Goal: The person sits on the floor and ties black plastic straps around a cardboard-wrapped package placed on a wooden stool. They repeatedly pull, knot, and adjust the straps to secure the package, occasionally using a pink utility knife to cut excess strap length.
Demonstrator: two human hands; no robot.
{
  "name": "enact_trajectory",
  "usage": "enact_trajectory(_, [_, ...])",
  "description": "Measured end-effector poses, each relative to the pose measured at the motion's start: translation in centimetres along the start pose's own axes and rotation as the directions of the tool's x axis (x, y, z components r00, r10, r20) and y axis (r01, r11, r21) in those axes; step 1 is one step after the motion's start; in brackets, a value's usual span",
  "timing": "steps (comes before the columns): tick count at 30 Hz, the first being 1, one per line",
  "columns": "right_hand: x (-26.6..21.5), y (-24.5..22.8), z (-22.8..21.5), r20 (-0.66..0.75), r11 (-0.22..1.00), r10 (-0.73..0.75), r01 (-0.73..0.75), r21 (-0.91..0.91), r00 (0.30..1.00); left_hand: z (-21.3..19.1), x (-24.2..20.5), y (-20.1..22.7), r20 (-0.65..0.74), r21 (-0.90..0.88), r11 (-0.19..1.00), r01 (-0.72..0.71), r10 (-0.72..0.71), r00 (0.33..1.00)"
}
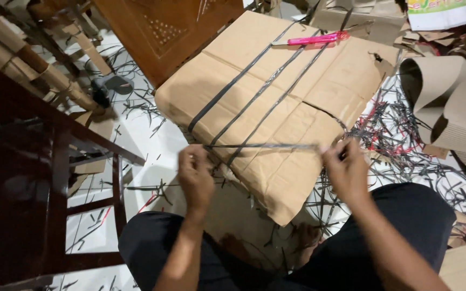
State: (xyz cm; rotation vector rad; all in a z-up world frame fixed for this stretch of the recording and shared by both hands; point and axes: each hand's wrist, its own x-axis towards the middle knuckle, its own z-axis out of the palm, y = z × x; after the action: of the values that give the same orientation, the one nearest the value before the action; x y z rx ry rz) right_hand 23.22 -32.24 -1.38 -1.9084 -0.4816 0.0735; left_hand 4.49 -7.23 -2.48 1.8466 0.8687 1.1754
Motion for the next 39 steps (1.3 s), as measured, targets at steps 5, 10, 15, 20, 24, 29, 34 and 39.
enact_trajectory(5, [-3.9, -2.0, 2.6, -0.008, 0.926, 0.282, -0.270, 0.262, 0.959, 1.0, 5.8, 0.9, 0.037, -0.245, 0.765, 0.596, -0.606, 0.794])
enact_trajectory(10, [-4.7, -8.7, 2.5, 0.119, 0.742, 0.495, -0.490, 0.457, 0.861, 0.6, 9.5, 4.9, 0.255, -0.228, 0.588, 0.776, -0.733, 0.630])
enact_trajectory(15, [-4.1, -8.9, 3.6, 0.230, 0.859, 0.403, -0.453, 0.238, 0.886, 0.4, 11.0, 5.3, 0.291, -0.245, 0.549, 0.799, -0.745, 0.601])
enact_trajectory(20, [-3.4, -9.6, 4.3, 0.239, 0.840, 0.450, -0.499, 0.214, 0.860, 0.0, 12.3, 4.6, 0.338, -0.018, 0.661, 0.750, -0.702, 0.627])
enact_trajectory(24, [-3.0, -10.2, 4.5, 0.268, 0.817, 0.493, -0.547, 0.184, 0.828, 0.6, 13.4, 2.7, 0.430, -0.143, 0.654, 0.743, -0.635, 0.641])
enact_trajectory(29, [-3.0, -9.1, 5.0, 0.231, 0.828, 0.465, -0.512, 0.229, 0.855, 1.7, 13.3, 1.1, 0.463, -0.370, 0.458, 0.808, -0.663, 0.588])
enact_trajectory(34, [-2.9, -6.0, 5.1, 0.193, 0.894, 0.282, -0.331, 0.304, 0.940, 2.6, 12.3, 0.6, 0.403, -0.461, 0.418, 0.783, -0.688, 0.604])
enact_trajectory(39, [0.1, 1.0, 4.1, 0.062, 0.785, 0.493, -0.474, 0.399, 0.868, 4.2, 10.6, -0.2, 0.383, -0.556, 0.426, 0.714, -0.632, 0.674])
